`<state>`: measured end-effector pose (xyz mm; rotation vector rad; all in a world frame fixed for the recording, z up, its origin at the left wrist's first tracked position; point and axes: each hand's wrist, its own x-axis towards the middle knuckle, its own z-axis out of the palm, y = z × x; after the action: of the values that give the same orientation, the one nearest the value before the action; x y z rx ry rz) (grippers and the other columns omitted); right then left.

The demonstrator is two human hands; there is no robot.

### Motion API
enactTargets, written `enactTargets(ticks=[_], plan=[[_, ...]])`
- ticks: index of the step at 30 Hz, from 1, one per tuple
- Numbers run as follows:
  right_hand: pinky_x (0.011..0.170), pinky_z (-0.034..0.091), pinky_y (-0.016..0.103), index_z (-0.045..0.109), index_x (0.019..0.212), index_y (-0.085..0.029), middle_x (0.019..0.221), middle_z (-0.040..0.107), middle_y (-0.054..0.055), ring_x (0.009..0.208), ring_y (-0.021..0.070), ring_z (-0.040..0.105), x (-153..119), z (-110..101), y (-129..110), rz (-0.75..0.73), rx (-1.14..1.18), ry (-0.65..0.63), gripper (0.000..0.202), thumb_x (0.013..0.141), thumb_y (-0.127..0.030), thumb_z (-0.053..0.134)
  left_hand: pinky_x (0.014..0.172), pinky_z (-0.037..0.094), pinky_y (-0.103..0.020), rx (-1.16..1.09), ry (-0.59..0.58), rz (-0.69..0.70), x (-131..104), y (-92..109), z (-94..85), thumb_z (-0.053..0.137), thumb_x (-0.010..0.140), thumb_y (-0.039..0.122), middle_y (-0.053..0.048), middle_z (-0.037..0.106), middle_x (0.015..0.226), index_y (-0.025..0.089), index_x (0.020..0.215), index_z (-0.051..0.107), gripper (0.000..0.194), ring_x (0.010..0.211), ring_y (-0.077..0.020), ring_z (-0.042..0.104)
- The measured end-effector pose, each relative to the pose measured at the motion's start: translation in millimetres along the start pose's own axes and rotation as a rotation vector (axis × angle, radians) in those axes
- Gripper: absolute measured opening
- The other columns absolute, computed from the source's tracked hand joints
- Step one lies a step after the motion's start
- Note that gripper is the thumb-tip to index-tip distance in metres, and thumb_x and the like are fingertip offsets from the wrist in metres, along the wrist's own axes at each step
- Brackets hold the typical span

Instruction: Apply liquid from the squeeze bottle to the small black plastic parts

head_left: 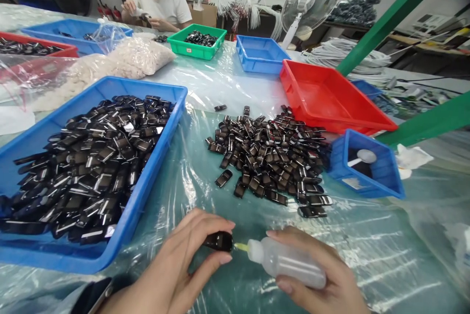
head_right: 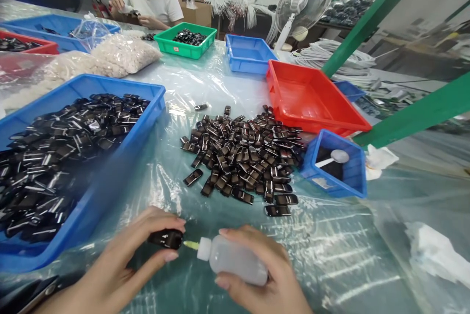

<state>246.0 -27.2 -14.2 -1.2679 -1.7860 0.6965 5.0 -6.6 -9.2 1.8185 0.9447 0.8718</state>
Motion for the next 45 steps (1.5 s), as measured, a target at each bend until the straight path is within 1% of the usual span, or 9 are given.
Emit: enactTargets(ticks=[3, 6, 11, 16, 23, 30, 33, 40, 45], plan=[[0.057, 0.056, 0.017, 0.064, 0.110, -0.037, 0.086, 0.071, -0.002, 0.071, 0.0138, 0.069, 2.7, -3.8, -0.6, -0.057, -0.019, -0.075, 0.030, 0.084, -0.051, 0.062, 0.082, 0.044, -0.024, 0.007, -0.022, 0.029, -0.1, 0.1, -0.9, 0.055, 0.095, 0.017, 0.000, 0.060, 0.105, 0.029, 0.121, 0.049, 0.028, 0.096, -0.0156, 0.056], [0.059, 0.056, 0.017, 0.061, 0.114, -0.038, 0.088, 0.071, -0.003, 0.072, 0.0133, 0.070, 5.2, -6.8, -1.1, -0.071, -0.046, -0.137, 0.033, 0.084, -0.051, 0.062, 0.083, 0.045, -0.024, 0.031, -0.041, 0.046, -1.0, 0.5, -2.5, 0.055, 0.095, 0.016, 0.000, 0.060, 0.107, 0.027, 0.121, 0.048, 0.029, 0.097, -0.0156, 0.056], [0.052, 0.054, 0.019, 0.058, 0.117, -0.042, 0.082, 0.069, -0.004, 0.066, 0.0139, 0.069, 6.3, -8.4, -1.6, -0.050, -0.027, -0.176, 0.033, 0.086, -0.052, 0.057, 0.086, 0.045, -0.025, 0.072, -0.064, 0.086, -1.9, 2.7, -4.8, 0.055, 0.095, 0.015, -0.001, 0.060, 0.110, 0.025, 0.122, 0.047, 0.031, 0.100, -0.0158, 0.055], [0.054, 0.056, 0.020, 0.056, 0.119, -0.042, 0.084, 0.070, -0.004, 0.070, 0.0145, 0.070, 5.5, -13.0, -2.7, -0.050, -0.062, -0.229, 0.036, 0.085, -0.050, 0.059, 0.084, 0.046, -0.023, 0.062, -0.063, 0.077, -2.4, 4.7, -4.5, 0.055, 0.095, 0.015, -0.001, 0.060, 0.107, 0.023, 0.117, 0.049, 0.025, 0.098, -0.0150, 0.055], [0.053, 0.056, 0.020, 0.057, 0.120, -0.042, 0.085, 0.071, -0.004, 0.072, 0.0155, 0.070, 4.6, -12.6, -0.9, -0.066, -0.039, -0.219, 0.039, 0.082, -0.051, 0.062, 0.084, 0.046, -0.024, 0.042, -0.087, 0.069, -4.0, 3.2, -3.8, 0.055, 0.095, 0.015, 0.000, 0.060, 0.109, 0.025, 0.122, 0.047, 0.030, 0.099, -0.0150, 0.055], [0.058, 0.057, 0.021, 0.053, 0.124, -0.045, 0.091, 0.071, -0.005, 0.076, 0.0156, 0.070, 4.4, -13.2, -0.3, -0.023, -0.038, -0.272, 0.044, 0.082, -0.043, 0.066, 0.083, 0.046, -0.023, 0.061, -0.085, 0.048, -1.7, 6.8, -5.1, 0.055, 0.094, 0.014, -0.001, 0.061, 0.107, 0.023, 0.117, 0.050, 0.025, 0.099, -0.0151, 0.056], [0.058, 0.056, 0.020, 0.053, 0.123, -0.045, 0.089, 0.071, -0.006, 0.076, 0.0150, 0.070, 4.0, -13.8, -0.5, -0.030, -0.050, -0.265, 0.043, 0.082, -0.043, 0.066, 0.084, 0.046, -0.023, 0.045, -0.082, 0.080, -1.7, 5.5, -5.3, 0.056, 0.094, 0.015, -0.001, 0.061, 0.107, 0.024, 0.119, 0.049, 0.028, 0.098, -0.0149, 0.056], [0.054, 0.055, 0.019, 0.057, 0.120, -0.044, 0.082, 0.071, -0.006, 0.069, 0.0138, 0.070, 6.8, -11.1, -1.7, -0.024, -0.022, -0.228, 0.039, 0.082, -0.045, 0.066, 0.084, 0.046, -0.024, 0.053, -0.072, 0.089, -3.7, 3.4, -3.7, 0.057, 0.093, 0.012, -0.002, 0.061, 0.107, 0.022, 0.119, 0.050, 0.029, 0.098, -0.0158, 0.055], [0.054, 0.055, 0.022, 0.060, 0.118, -0.043, 0.080, 0.071, -0.004, 0.070, 0.0164, 0.070, 5.4, -10.3, -1.1, -0.038, 0.013, -0.174, 0.037, 0.081, -0.046, 0.067, 0.084, 0.048, -0.027, 0.060, -0.072, -0.014, -4.4, 3.9, -3.0, 0.055, 0.095, 0.020, -0.002, 0.060, 0.111, 0.029, 0.125, 0.048, 0.032, 0.099, -0.0182, 0.057]])
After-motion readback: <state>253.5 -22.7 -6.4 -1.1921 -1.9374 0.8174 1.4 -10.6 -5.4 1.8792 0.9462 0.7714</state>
